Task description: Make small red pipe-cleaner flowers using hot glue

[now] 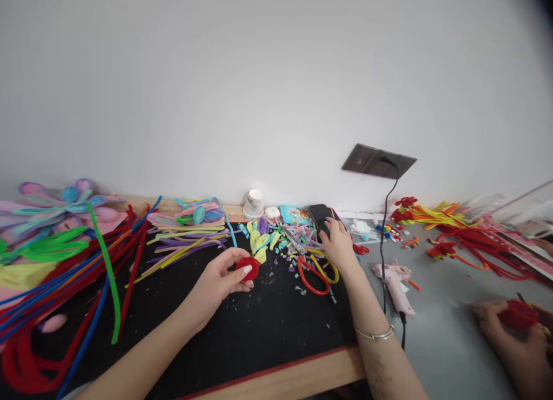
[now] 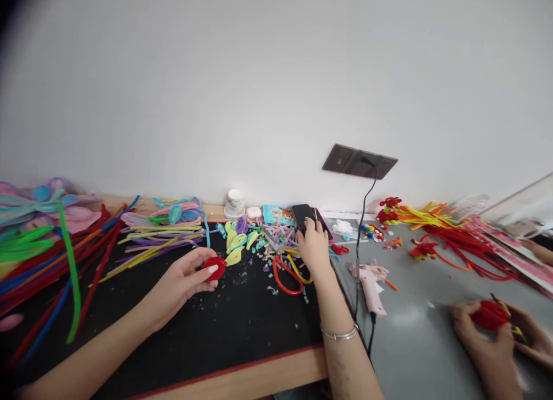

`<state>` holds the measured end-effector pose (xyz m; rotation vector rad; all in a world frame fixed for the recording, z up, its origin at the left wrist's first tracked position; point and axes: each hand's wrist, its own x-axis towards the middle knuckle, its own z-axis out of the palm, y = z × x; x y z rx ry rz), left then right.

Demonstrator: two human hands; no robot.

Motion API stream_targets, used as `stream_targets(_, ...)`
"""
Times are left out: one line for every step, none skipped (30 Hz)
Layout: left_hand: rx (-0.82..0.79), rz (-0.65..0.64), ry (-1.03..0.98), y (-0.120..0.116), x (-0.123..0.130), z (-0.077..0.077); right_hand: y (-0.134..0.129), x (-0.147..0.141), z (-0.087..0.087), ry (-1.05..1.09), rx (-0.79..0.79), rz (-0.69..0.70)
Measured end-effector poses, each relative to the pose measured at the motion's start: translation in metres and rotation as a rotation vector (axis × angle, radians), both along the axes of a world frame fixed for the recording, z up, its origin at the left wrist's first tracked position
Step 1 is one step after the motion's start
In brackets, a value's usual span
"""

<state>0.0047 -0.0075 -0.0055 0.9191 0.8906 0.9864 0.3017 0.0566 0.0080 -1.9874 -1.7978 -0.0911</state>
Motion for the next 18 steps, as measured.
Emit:
stream_targets(0.003,0.0,0.0,0.0,0.0,0.0,0.004,0.004,-0.004,-0.031,-0.041,-0.038)
stream_targets(0.007,-0.002,0.001,0.0,0.0,0.0,0.007,0.007,-0.009,-0.049,-0.067,-0.067)
stream_targets(0.012,-0.004,0.0,0.0,0.0,0.0,0.008,0.01,-0.012,-0.059,-0.084,-0.084)
stream_targets(0.015,-0.006,-0.002,0.0,0.0,0.0,0.009,0.011,-0.015,-0.061,-0.087,-0.088)
stream_targets(0.018,-0.006,-0.004,0.0,0.0,0.0,0.009,0.012,-0.017,-0.061,-0.084,-0.084)
stream_targets(0.02,-0.007,-0.006,0.0,-0.001,0.0,0.009,0.013,-0.019,-0.06,-0.08,-0.076)
stream_targets(0.021,-0.008,-0.008,0.0,-0.001,0.001,0.009,0.014,-0.019,-0.057,-0.071,-0.063)
stream_targets(0.021,-0.009,-0.008,0.0,-0.001,0.001,0.009,0.015,-0.02,-0.051,-0.052,-0.048)
stream_targets(0.021,-0.01,-0.007,-0.001,-0.001,0.001,0.008,0.017,-0.02,-0.043,-0.022,-0.037)
stream_targets(0.02,-0.012,-0.005,-0.001,-0.001,0.002,0.008,0.019,-0.019,-0.036,0.014,-0.033)
stream_targets(0.018,-0.013,-0.002,-0.001,-0.001,0.003,0.009,0.021,-0.019,-0.033,0.05,-0.033)
stream_targets(0.017,-0.013,0.0,-0.001,0.0,0.003,0.009,0.023,-0.019,-0.029,0.078,-0.036)
stream_targets(0.014,-0.013,0.002,-0.001,0.0,0.004,0.009,0.025,-0.019,-0.025,0.092,-0.04)
stream_targets(0.013,-0.014,0.002,-0.001,0.0,0.004,0.009,0.026,-0.019,-0.02,0.093,-0.043)
stream_targets(0.011,-0.015,0.003,-0.001,0.001,0.004,0.009,0.028,-0.019,-0.014,0.086,-0.046)
stream_targets(0.01,-0.017,0.005,0.0,0.001,0.004,0.009,0.029,-0.019,-0.007,0.074,-0.047)
stream_targets(0.009,-0.017,0.007,0.0,0.001,0.004,0.009,0.029,-0.019,0.0,0.062,-0.048)
stream_targets(0.007,-0.019,0.009,0.0,0.001,0.004,0.009,0.029,-0.02,0.005,0.053,-0.049)
